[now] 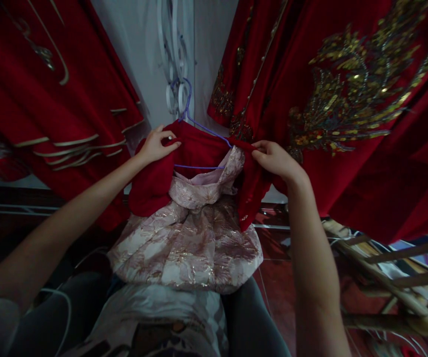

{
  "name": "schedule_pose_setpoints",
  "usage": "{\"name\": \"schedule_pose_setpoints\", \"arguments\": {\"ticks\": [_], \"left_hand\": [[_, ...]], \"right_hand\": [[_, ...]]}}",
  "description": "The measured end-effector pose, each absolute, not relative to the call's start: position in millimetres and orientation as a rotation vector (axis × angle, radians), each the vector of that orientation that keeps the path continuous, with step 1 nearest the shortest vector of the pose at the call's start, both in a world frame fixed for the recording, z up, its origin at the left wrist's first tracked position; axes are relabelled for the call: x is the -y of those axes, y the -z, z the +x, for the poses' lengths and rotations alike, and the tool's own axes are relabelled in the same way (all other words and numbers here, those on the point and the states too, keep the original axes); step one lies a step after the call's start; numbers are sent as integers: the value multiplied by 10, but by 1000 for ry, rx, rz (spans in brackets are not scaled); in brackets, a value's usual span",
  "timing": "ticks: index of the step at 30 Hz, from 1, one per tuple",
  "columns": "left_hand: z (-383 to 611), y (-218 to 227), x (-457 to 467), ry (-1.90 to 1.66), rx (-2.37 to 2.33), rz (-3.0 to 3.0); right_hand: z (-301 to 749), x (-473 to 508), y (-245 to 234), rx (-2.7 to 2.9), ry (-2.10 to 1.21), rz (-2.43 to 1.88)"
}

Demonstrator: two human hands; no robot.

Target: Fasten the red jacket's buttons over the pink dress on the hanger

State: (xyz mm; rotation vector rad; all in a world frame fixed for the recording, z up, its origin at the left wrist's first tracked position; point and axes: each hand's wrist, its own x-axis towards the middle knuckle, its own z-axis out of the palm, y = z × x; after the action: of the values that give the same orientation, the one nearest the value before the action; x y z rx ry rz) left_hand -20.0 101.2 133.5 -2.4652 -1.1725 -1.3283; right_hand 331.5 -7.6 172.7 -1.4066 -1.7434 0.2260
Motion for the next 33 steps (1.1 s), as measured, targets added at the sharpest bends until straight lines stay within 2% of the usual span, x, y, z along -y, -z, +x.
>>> {"name": "schedule_pose_setpoints", "arguments": {"ticks": [3,9,15,26,33], "left_hand": [[-185,-1336,-984,1310,1167,-2467],[-158,-1352,-926,1295,1207,-2465],[-127,-1338,-942,1309,1276,-2434],[-150,-1318,-954,1313,1300,-2405],[-8,-1112,-600,1360,1283,-2319]], "right_hand": [[3265,-7,-1590,1727,-235,-1413],[3124,-142,-1488,1664,134,-1383],[2929,-362,-1563,1729,185,-1437],[1729,-512,-1412,1910,-141,-1065],[1785,-528,-1265,1896,-224,-1098]]}}
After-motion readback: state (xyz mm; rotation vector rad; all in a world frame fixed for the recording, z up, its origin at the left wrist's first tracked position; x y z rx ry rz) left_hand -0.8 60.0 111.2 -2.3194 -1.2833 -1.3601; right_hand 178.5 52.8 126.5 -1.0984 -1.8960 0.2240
